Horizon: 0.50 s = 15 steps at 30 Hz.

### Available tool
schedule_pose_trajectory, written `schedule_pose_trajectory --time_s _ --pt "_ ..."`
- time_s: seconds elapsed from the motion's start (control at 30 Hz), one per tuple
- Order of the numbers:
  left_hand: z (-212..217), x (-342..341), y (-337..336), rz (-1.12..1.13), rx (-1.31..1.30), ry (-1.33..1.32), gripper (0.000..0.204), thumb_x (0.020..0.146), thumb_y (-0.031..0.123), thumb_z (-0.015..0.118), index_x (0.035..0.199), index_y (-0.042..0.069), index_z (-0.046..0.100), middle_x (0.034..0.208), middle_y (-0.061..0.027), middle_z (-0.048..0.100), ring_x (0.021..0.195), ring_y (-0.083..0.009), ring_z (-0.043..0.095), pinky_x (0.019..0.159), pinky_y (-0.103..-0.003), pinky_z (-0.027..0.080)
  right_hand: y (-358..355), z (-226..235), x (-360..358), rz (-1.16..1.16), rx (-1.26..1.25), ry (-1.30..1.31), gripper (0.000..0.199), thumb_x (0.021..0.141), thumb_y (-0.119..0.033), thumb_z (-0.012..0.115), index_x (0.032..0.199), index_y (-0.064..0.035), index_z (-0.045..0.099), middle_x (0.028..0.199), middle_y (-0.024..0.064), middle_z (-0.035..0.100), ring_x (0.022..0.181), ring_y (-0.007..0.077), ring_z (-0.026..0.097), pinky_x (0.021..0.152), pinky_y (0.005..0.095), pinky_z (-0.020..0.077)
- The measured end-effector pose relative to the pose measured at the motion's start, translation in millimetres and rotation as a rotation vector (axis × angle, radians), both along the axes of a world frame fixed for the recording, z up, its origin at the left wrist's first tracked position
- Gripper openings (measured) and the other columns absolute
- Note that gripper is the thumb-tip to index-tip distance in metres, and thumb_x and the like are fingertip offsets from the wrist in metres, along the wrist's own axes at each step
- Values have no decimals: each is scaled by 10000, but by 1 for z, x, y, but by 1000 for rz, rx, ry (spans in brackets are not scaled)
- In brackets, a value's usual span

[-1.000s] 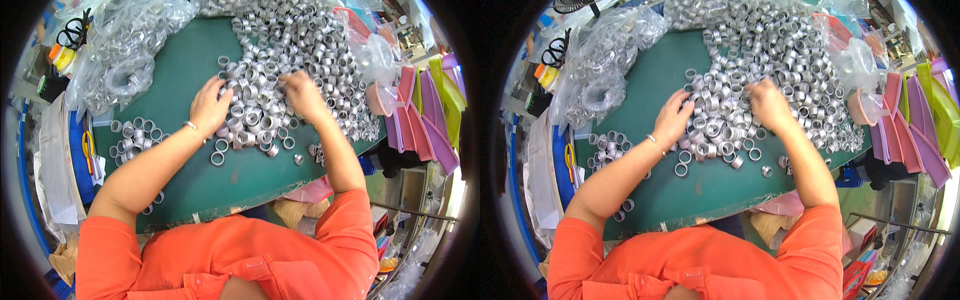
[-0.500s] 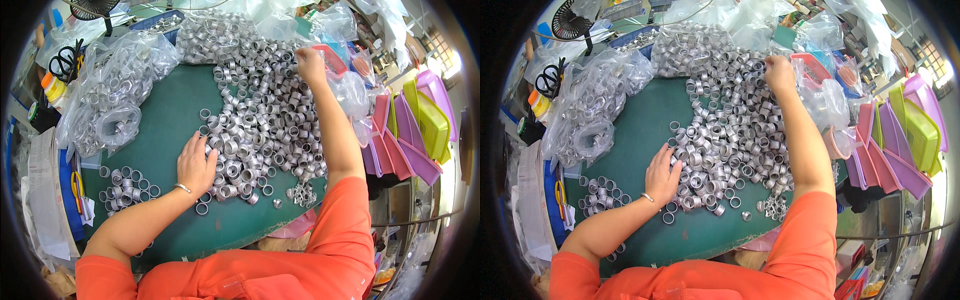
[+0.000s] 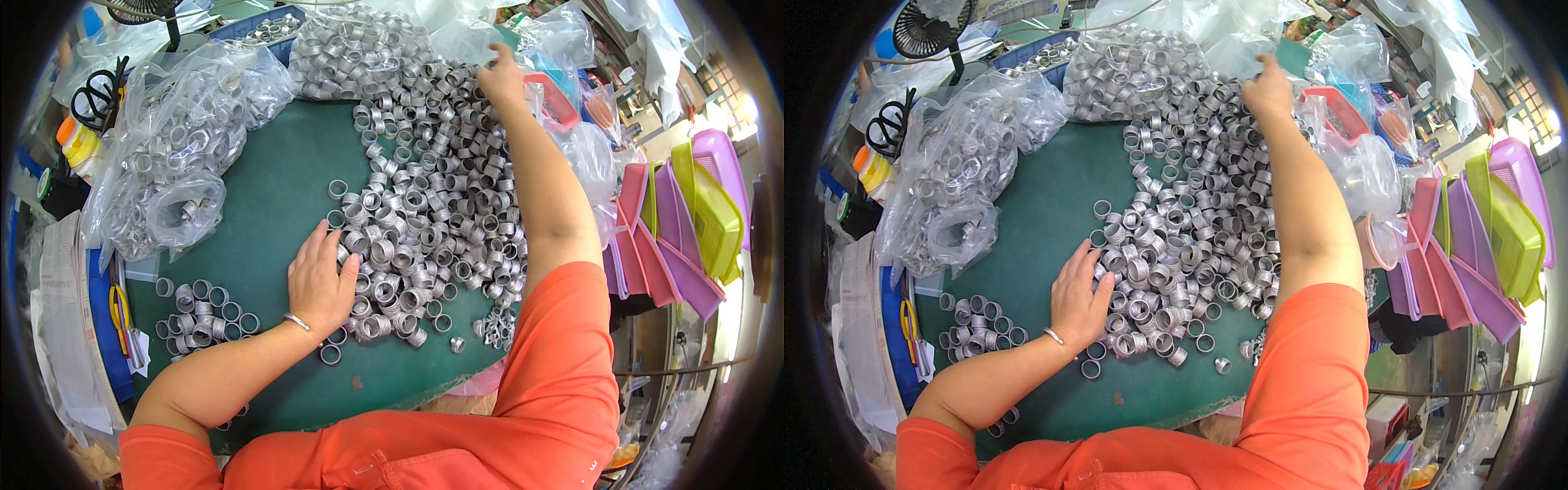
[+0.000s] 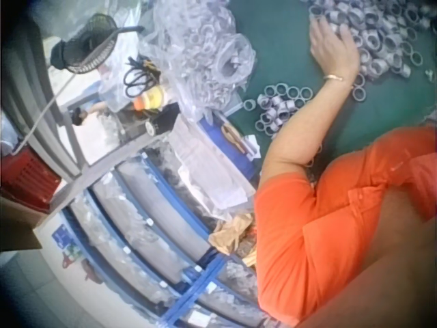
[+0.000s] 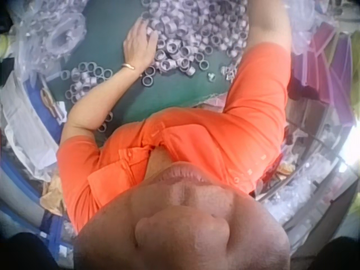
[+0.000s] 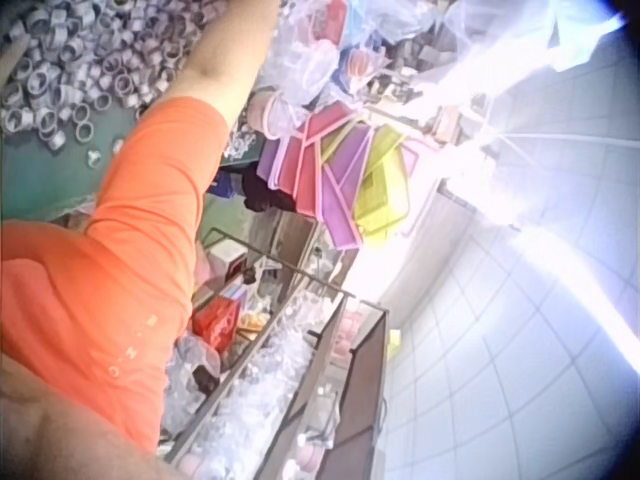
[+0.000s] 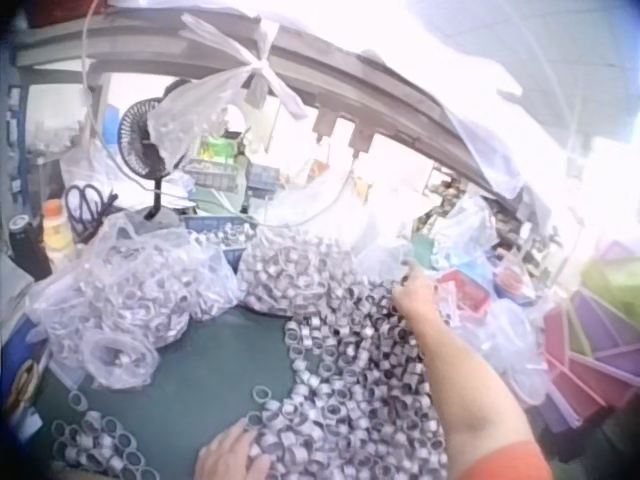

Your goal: The person sorts metal fittings by hand, picking them up from a large pile and grouping them into smaller clusters on a green workbench.

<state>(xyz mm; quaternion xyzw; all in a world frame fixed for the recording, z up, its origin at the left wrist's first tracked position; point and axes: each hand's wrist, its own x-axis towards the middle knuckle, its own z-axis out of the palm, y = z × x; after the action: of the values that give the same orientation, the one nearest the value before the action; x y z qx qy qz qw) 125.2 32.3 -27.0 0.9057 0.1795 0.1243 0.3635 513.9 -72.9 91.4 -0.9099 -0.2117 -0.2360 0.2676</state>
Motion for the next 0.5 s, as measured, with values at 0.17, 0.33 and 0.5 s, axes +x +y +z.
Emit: schedule_pose_trajectory --time_s 0.17,0.33,0.5 --pt "-5 1 1 -14 12 -46 472 921 306 488 1272 -9 488 1407 -203 416 1268 -377 414 1042 -444 324 23 -12 -20 -55 -414 50 319 788 -142 584 1086 -42 636 1133 221 603 1061 372 596 915 444 474" --pt "-15 5 4 -27 65 -98 463 923 305 486 1262 -9 499 1391 -206 436 1258 -370 431 1043 -430 334 0 -18 -17 -22 -138 4 300 782 -153 613 1054 -31 647 1033 197 643 938 360 647 791 406 513" --pt "-18 6 4 15 76 -38 465 928 322 484 1269 7 499 1385 -196 446 1263 -353 431 1049 -417 333 -97 1 -112 600 1163 806 262 857 -117 564 1114 -70 584 890 99 625 663 170 575 418 239 341"
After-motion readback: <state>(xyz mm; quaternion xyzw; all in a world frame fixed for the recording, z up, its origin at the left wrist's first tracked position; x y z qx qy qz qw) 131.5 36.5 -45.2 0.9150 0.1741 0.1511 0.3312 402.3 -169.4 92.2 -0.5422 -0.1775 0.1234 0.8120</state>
